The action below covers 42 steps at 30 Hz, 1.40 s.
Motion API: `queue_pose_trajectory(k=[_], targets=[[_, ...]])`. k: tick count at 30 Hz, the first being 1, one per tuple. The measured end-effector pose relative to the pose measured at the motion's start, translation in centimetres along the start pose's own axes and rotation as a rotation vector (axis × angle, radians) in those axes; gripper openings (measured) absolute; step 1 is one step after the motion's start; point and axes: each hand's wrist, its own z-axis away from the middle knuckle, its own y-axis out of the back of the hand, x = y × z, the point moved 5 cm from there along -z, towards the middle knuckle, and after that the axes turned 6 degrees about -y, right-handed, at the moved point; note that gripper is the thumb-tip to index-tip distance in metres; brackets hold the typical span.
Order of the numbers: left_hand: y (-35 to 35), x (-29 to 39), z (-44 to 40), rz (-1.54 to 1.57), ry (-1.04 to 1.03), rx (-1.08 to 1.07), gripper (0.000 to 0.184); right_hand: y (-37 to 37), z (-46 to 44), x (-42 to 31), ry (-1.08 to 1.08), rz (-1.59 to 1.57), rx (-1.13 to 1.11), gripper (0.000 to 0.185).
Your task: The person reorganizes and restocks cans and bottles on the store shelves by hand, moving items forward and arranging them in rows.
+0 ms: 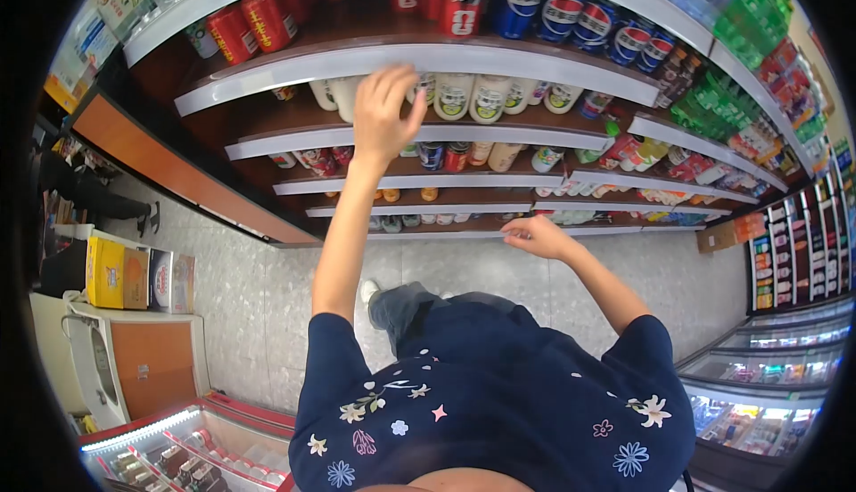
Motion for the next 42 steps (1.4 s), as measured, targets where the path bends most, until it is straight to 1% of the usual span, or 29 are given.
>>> queue_pose_trajectory(k=[1, 4, 5, 6, 8, 10, 12, 16, 17, 20, 21, 22, 24, 26, 27, 29, 32, 34, 37, 40, 41, 42], targets=[[0.4, -0.1, 1.5, 0.052, 0.016, -0.029, 0.021, -0.5, -0.5, 0.2, -0.022, -0.016, -0.013, 0.031], [1.5, -2.9, 6.2, 0.024, 0.14, -0.059, 0.024, -3.0, -2.7, 0.5, -0.032, -0.046, -0.046, 0.031], [2.1, -4.2, 7.5, -0.017, 0.185, -0.035, 0.024, -3.8, -3.5, 0.6, -0.029, -0.055, -0.051, 0.031], [2.7, -5.4, 8.9, -0.051, 0.228, -0.012, 0.024, -5.2, -4.1, 0.6, -0.017, -0.028, -0.083, 0.031], [3.3, -8.0, 11.7, -0.1, 0.338, -0.04, 0.026, -7.7, -5.4, -0.1, -0.019, 0.016, -0.114, 0.031], [3.9, -9.9, 13.3, -0.109, 0.397, -0.071, 0.029, -10.8, -6.0, -0.5, -0.006, 0.051, -0.158, 0.033], [4.2, -11.5, 13.6, -0.104, 0.389, -0.109, 0.034, -13.1, -6.0, -2.4, -0.052, -0.014, -0.188, 0.033], [3.2, -14.8, 13.5, -0.03, 0.326, -0.141, 0.034, -16.7, -6.1, -6.0, -0.134, -0.113, -0.201, 0.036], [2.6, -15.3, 13.7, -0.038, 0.328, -0.147, 0.03, -17.0, -5.8, -7.0, -0.168, -0.105, -0.206, 0.037], [1.2, -15.6, 14.7, -0.167, 0.231, -0.203, 0.026, -18.4, -5.5, -8.8, -0.169, -0.097, -0.177, 0.038], [0.5, -15.8, 15.4, -0.228, 0.226, -0.26, 0.025, -19.0, -5.5, -8.6, -0.2, -0.109, -0.159, 0.037], [0.4, -15.6, 15.2, -0.257, 0.191, -0.244, 0.022, -19.9, -5.4, -8.2, -0.224, -0.123, -0.152, 0.037], [0.5, -15.7, 15.2, -0.249, 0.213, -0.311, 0.021, -21.7, -5.1, -7.7, -0.249, -0.132, -0.13, 0.037], [0.8, -15.6, 14.9, -0.203, 0.225, -0.304, 0.022, -22.5, -5.1, -7.3, -0.252, -0.11, -0.079, 0.038], [0.7, -15.7, 15.0, -0.221, 0.232, -0.327, 0.021, -23.0, -5.3, -7.1, -0.268, -0.15, -0.07, 0.038], [0.9, -15.7, 14.9, -0.184, 0.221, -0.289, 0.02, -23.4, -5.3, -7.5, -0.315, -0.229, -0.054, 0.037], [1.5, -15.5, 14.6, -0.066, 0.243, -0.267, 0.023, -22.9, -5.9, -8.9, -0.316, -0.284, -0.009, 0.037], [2.0, -15.5, 14.5, 0.029, 0.281, -0.236, 0.032, -23.4, -6.8, -8.3, -0.266, -0.325, 0.025, 0.036], [2.3, -16.3, 13.9, 0.168, 0.39, -0.157, 0.06, -24.2, -8.9, -7.1, -0.192, -0.376, 0.104, 0.036], [1.9, -16.5, 13.0, 0.24, 0.41, -0.112, 0.093, -23.5, -11.8, -6.2, -0.142, -0.398, 0.189, 0.035], [1.4, -16.5, 12.5, 0.214, 0.42, -0.168, 0.121, -23.4, -12.7, -6.1, -0.121, -0.413, 0.225, 0.034], [1.0, -16.3, 11.8, 0.184, 0.408, -0.154, 0.126, -23.1, -13.8, -5.8, -0.096, -0.424, 0.265, 0.034]])
